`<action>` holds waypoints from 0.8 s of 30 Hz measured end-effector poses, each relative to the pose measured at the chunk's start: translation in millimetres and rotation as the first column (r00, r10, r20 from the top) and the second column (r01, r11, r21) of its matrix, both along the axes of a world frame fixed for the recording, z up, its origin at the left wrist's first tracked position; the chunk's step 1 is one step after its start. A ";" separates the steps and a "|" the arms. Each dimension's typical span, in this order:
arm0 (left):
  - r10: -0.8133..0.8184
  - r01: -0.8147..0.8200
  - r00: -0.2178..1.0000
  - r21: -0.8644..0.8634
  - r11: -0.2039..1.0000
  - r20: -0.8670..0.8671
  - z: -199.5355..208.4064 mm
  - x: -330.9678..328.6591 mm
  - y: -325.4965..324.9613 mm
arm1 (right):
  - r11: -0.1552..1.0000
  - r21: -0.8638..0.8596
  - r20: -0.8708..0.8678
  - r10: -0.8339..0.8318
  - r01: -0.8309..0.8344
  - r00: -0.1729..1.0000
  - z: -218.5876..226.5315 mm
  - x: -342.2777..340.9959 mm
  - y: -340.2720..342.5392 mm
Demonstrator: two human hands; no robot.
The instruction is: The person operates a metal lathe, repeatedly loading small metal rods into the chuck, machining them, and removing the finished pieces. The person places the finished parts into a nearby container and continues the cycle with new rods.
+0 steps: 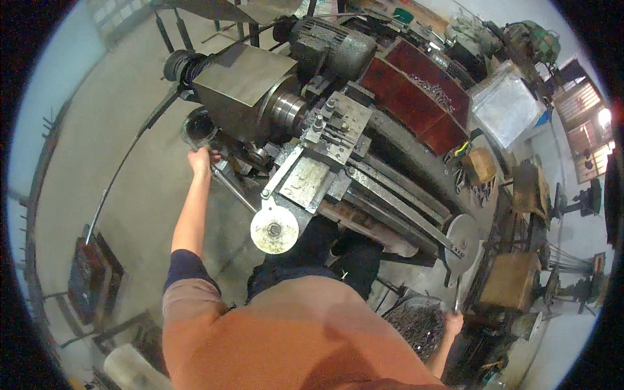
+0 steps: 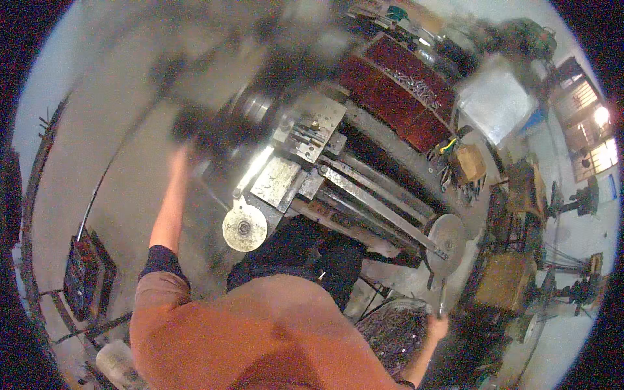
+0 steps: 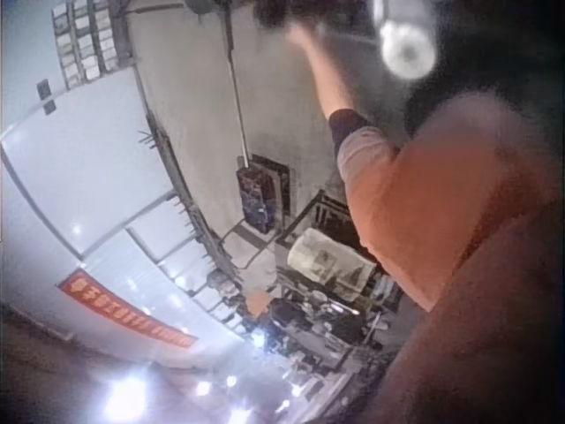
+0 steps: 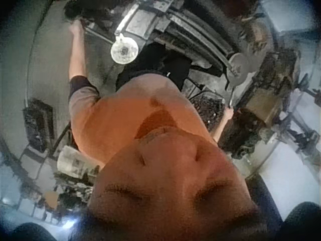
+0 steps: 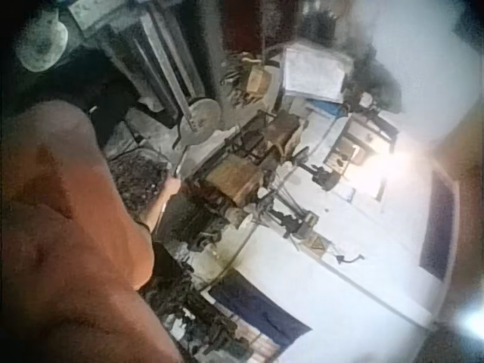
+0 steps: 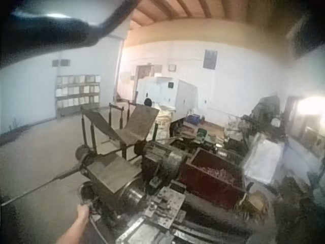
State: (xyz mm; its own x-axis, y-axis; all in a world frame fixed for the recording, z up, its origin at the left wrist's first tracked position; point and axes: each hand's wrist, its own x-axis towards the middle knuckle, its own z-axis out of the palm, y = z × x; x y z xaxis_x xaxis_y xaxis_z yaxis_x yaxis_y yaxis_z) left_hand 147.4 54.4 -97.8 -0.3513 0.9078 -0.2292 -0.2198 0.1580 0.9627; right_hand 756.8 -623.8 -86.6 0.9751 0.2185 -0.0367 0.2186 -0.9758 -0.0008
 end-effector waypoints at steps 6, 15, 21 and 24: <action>0.075 -0.080 0.992 -0.049 0.996 -0.099 13.9 10.6 -6.6 | 0.984 -0.026 0.174 -0.171 0.178 0.970 23.4 -53.3 22.7; 0.074 -0.076 0.996 -0.028 0.997 -0.058 17.0 11.6 -4.8 | 0.970 -0.025 -0.037 -0.243 0.242 0.969 34.5 -58.5 33.2; 0.047 -0.053 0.985 -0.032 0.998 -0.167 39.0 20.0 -14.7 | 0.979 -0.013 -0.033 -0.206 0.205 0.978 17.2 -46.5 17.4; 0.055 -0.057 0.989 -0.011 0.998 -0.138 32.4 15.1 -13.4 | 0.988 0.003 0.002 -0.155 0.155 0.988 5.1 -42.6 9.1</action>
State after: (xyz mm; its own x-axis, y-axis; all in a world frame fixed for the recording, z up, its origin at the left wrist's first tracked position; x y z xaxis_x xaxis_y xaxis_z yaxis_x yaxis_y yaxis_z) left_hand 162.5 41.1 -65.5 -0.4303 0.8827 -0.1886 -0.0942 0.1639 0.9820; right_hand 714.3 -614.7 -81.5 0.9973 0.0647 -0.0339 0.0646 -0.9979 -0.0033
